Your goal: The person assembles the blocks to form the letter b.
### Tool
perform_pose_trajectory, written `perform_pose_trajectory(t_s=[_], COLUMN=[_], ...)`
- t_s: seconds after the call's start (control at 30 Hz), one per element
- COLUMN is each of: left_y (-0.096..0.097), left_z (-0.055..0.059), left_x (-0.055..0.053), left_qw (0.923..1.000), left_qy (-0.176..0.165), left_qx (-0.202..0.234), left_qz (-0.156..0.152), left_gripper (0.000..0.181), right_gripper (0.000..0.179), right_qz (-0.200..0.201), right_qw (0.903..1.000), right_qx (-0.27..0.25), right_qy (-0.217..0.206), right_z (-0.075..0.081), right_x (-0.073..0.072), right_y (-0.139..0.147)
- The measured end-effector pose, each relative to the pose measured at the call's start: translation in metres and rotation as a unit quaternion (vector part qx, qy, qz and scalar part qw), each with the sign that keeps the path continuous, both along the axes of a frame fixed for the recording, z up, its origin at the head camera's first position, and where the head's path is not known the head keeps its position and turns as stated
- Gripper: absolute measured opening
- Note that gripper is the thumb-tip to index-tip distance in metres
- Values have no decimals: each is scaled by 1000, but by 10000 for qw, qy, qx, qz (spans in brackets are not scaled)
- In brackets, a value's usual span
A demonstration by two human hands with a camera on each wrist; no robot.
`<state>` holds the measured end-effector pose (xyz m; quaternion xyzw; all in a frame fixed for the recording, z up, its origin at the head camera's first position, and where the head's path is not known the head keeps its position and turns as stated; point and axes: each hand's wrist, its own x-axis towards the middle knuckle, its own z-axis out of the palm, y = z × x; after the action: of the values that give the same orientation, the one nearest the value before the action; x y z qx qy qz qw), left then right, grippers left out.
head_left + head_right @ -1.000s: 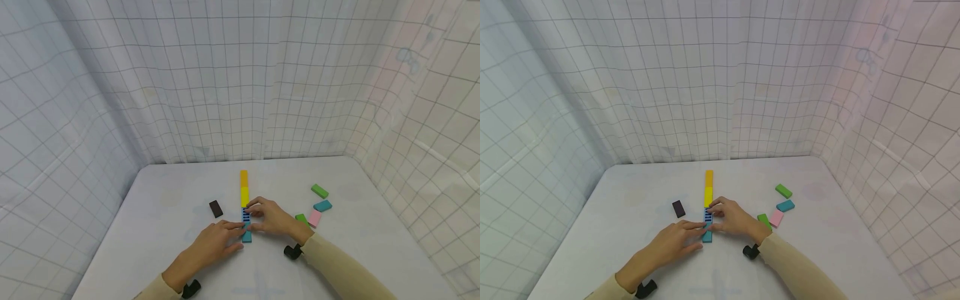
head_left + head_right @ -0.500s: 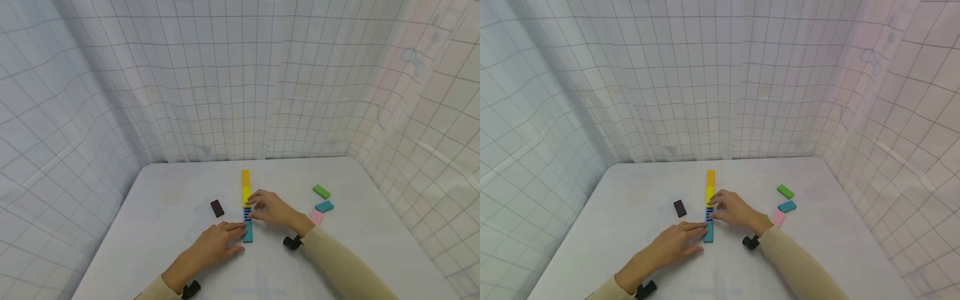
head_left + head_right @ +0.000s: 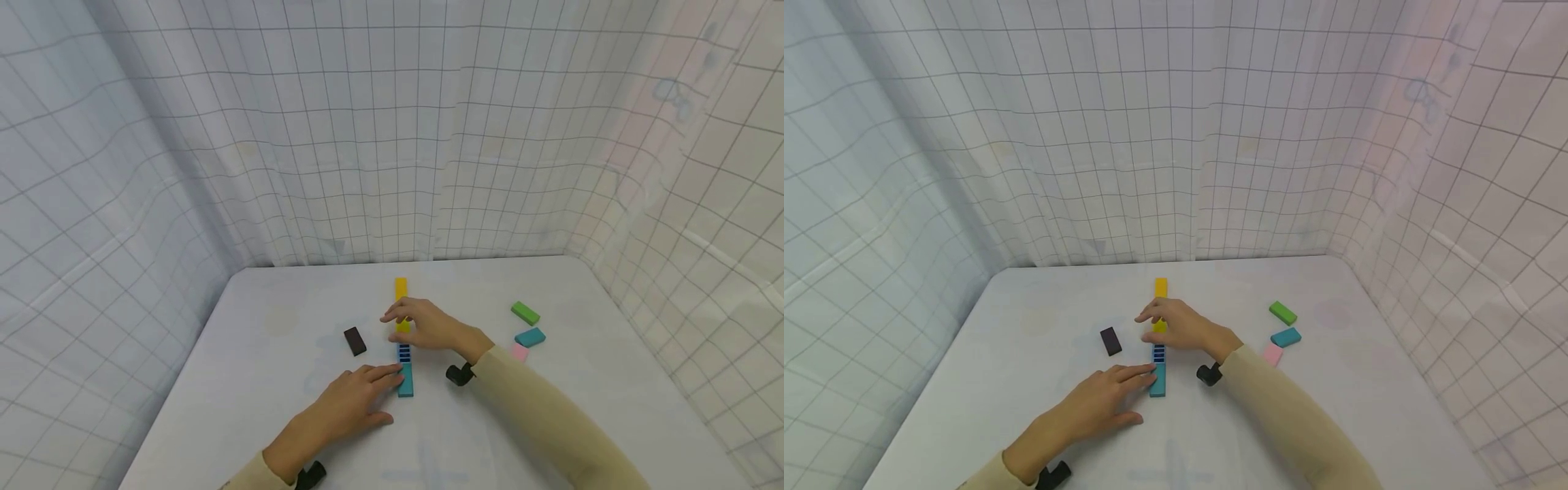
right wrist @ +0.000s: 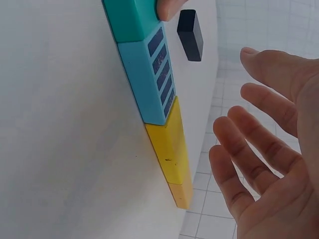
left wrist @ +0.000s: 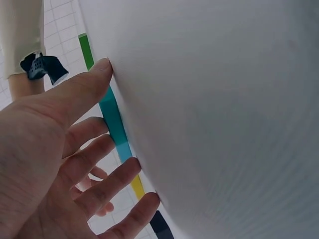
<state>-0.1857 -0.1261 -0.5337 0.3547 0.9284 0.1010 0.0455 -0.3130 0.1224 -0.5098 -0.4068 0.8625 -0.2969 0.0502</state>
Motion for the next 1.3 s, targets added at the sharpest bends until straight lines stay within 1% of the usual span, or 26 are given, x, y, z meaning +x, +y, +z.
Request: perform_pose_trajectory(t_s=[0.07, 0.17, 0.37, 0.5, 0.63, 0.83, 1.07, 1.3], left_y=[0, -1, -2, -2, -2, -3, -3, -3], left_z=[0, -2, -5, -7, -7, -1, -1, -2], left_x=[0, 0, 1, 0, 1, 4, 3, 3], left_qw=[10000, 10000, 9999, 9999, 9999, 9999, 9999, 9999], left_qy=[6, -27, -109, -137, -112, -85, -121, -107], left_qx=[-3, 0, 33, 12, 33, 58, 60, 90], left_qz=[-3, 3, 18, 21, -7, -23, -35, -75], left_gripper=[76, 76, 76, 75, 75, 75, 76, 76], right_gripper=[40, 40, 46, 49, 50, 52, 55, 51], right_qz=[108, 248, 412, 521, 608, 719, 910, 1038], right_qw=[9999, 9996, 9974, 9958, 9949, 9934, 9905, 9881], right_qx=[18, 69, 388, 548, 665, 848, 1008, 1119], right_qy=[-4, -120, -454, -524, -449, -268, -231, -208], right_z=[3, 3, -3, -7, -11, -15, -14, -18], right_x=[-3, -8, -17, -22, -28, -35, -34, -36], right_y=[-3, -8, -23, -32, -40, -49, -58, -66])
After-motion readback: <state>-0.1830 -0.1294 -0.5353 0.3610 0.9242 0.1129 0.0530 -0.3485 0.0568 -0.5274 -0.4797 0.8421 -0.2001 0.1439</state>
